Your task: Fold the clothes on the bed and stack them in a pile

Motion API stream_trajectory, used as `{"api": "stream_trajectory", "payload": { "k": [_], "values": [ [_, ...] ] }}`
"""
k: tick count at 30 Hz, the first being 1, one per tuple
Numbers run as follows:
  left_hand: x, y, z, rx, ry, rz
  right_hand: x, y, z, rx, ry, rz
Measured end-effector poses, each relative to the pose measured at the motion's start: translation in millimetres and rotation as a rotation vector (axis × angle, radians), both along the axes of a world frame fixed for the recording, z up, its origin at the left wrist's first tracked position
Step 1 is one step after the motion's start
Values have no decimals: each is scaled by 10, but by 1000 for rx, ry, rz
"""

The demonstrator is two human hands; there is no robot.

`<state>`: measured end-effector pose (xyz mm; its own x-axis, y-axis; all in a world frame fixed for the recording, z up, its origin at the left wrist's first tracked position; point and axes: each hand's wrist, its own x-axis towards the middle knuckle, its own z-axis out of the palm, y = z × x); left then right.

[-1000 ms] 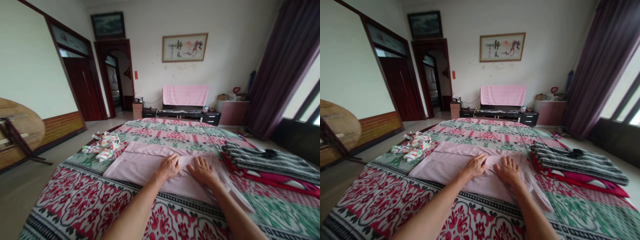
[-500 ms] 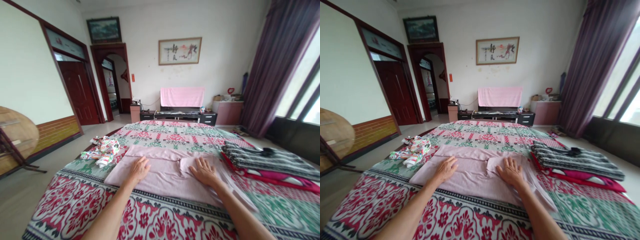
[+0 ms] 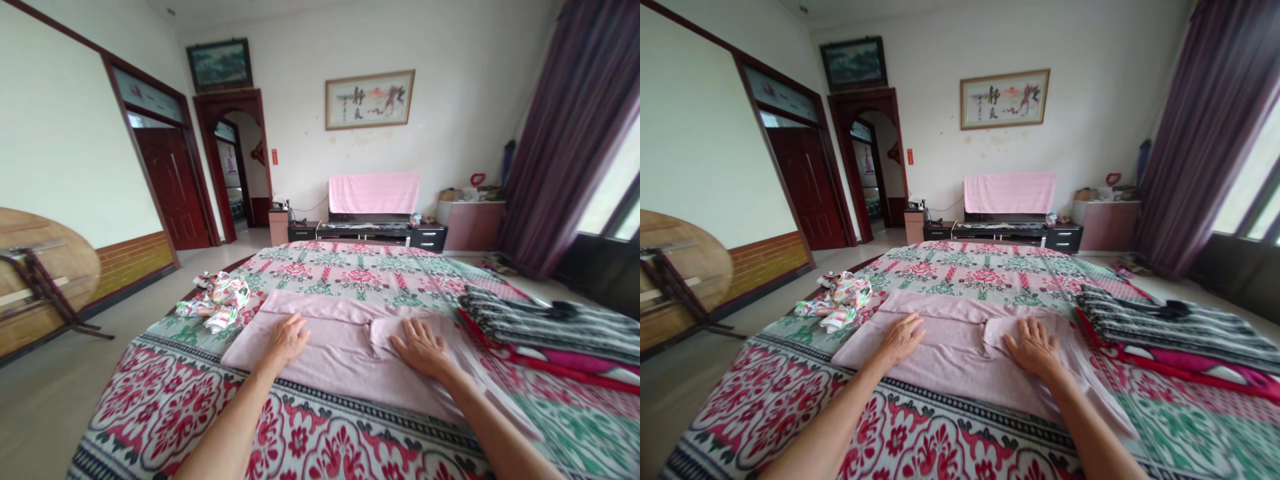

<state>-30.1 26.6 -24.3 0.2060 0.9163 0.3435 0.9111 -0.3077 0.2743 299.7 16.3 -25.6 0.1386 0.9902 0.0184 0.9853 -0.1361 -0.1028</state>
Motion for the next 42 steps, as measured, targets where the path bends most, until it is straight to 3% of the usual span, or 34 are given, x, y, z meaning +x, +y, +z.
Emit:
{"api": "stream_trajectory", "payload": {
  "k": [10,14,21,24,27,31,35,39,42],
  "values": [
    [-13,3,-9,33,2,-11,-10,-17,-11,57,24,12],
    [-58,16,-62,95,-39,-42,-30,-92,44,157,33,54],
    [-60,24,-56,89,-57,-50,-61,-150,109,169,42,72],
    [-155,21,13,92,-52,86,-45,-130,80,173,32,81],
    [-395,10,105,82,-32,345,-22,-122,64,182,21,72],
    [-777,-3,195,-45,-16,596,-68,-88,110,294,22,98],
    [-968,-6,231,-160,-12,623,-414,59,221,452,185,342],
    [-1041,-72,308,-234,-13,605,-1093,279,349,466,341,552],
    [-1136,-157,395,-309,-5,566,-1653,477,420,424,399,630]
  ]
}}
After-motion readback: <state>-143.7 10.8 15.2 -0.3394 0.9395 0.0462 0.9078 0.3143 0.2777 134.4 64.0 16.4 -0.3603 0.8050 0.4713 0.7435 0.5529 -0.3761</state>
